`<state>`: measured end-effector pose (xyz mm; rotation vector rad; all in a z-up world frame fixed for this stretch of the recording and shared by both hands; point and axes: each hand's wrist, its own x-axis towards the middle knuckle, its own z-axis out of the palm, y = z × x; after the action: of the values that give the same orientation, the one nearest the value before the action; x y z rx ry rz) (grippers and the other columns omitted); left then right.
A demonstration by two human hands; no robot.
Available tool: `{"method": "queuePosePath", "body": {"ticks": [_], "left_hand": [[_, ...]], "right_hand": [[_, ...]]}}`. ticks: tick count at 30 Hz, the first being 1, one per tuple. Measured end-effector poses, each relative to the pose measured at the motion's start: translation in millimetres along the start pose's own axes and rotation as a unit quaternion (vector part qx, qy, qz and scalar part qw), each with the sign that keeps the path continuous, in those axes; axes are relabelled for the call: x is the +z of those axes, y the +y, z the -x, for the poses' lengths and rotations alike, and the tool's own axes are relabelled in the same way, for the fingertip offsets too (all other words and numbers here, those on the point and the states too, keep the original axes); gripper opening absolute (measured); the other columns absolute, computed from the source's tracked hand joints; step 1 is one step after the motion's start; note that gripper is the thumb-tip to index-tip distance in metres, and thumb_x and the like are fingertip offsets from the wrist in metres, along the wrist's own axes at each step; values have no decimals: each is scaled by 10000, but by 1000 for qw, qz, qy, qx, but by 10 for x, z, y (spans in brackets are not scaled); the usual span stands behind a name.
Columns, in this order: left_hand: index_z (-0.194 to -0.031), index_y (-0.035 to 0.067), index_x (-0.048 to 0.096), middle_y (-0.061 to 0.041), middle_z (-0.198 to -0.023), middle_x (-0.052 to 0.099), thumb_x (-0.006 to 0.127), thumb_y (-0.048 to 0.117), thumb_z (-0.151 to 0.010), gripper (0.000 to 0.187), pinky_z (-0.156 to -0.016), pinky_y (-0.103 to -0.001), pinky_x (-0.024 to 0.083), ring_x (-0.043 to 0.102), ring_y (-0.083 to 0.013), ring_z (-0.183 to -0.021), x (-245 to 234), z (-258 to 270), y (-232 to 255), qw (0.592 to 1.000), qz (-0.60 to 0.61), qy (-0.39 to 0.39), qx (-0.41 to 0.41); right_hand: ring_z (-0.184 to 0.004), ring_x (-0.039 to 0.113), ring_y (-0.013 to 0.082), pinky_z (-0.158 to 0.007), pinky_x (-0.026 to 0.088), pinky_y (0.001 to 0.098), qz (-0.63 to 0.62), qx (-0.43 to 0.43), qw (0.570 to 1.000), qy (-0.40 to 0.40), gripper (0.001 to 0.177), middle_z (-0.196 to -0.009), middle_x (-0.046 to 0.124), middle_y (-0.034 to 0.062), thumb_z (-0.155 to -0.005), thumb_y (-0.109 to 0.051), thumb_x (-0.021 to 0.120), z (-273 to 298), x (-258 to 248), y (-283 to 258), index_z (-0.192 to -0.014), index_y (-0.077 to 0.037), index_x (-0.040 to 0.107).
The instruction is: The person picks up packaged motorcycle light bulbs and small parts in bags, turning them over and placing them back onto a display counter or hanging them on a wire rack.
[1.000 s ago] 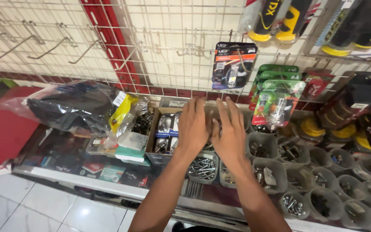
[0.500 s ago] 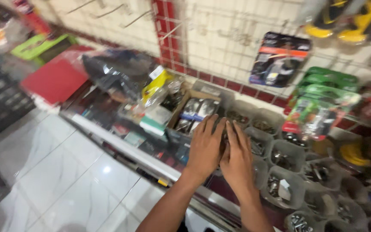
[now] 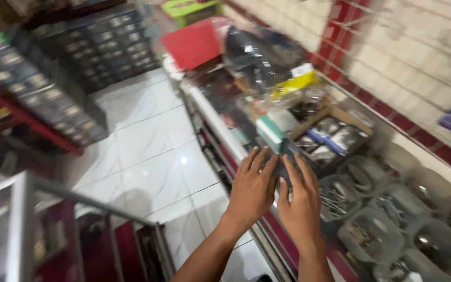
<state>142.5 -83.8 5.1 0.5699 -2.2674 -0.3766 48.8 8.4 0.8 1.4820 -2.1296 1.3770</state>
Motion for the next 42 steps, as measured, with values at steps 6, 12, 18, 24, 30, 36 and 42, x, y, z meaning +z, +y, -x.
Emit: {"method": "queuePosePath", "body": {"ticks": [6,12,18,24,30,36,42], "left_hand": [[-1390,34,586,-227,-1407,575,678,104,-898,505,-1151,-505,380,478,-438,-1372,-483,429,-220,996,-54,24,-68],[-1367,31,579,-216,-1428,570,692,100,-877,508,-1130,-526,372,477,-429,-1382,-914,1070,-326,978,-124,81,-147],[-1395,52,572,-225,-1448,546,701,115,-887,528,-1095,-564,371,448,-442,-1379,-1319,1775,-185,957,-141,112,-227],[-1401,56,569,-222,-1461,545,696,122,-913,508,-1115,-569,362,450,-434,-1388,-1566,2377,171,940,-143,150,-270],[-1390,46,579,-232,-1443,557,695,101,-895,511,-1104,-559,369,462,-438,-1386,-1838,2975,468,915,-171,190,-313],[-1358,9,580,-246,-1426,564,707,99,-877,505,-1109,-543,387,490,-433,-1361,-2204,3563,761,865,-247,252,-357],[-1354,10,592,-242,-1426,569,696,93,-904,469,-1096,-536,397,489,-432,-1364,-2482,4035,1028,814,-281,308,-404]], "right_hand": [[-1340,526,420,-1096,431,476,-55,-48,995,-64,464,-1454,557,229,-900,-25,620,80,366,-407,-1364,-30,614],[-1324,543,384,-1095,428,470,-93,-91,983,-132,483,-1427,582,180,-889,-35,635,407,695,-934,-1370,-82,632],[-1330,536,376,-1065,443,453,-134,-106,963,-210,474,-1443,570,183,-894,-56,640,918,720,-1408,-1367,-92,632],[-1323,539,395,-1086,436,466,-134,-174,949,-228,466,-1443,571,197,-906,-51,625,1379,521,-1720,-1369,-92,642],[-1295,570,379,-1045,466,452,-163,-194,925,-283,439,-1444,583,175,-929,-94,620,1836,427,-2078,-1367,-117,649],[-1289,568,379,-1055,459,468,-231,-283,873,-322,425,-1432,596,167,-935,-101,634,2253,423,-2556,-1359,-110,653],[-1275,574,374,-1019,474,452,-276,-304,823,-392,416,-1425,599,160,-931,-122,646,2626,425,-2980,-1347,-115,657]]}}
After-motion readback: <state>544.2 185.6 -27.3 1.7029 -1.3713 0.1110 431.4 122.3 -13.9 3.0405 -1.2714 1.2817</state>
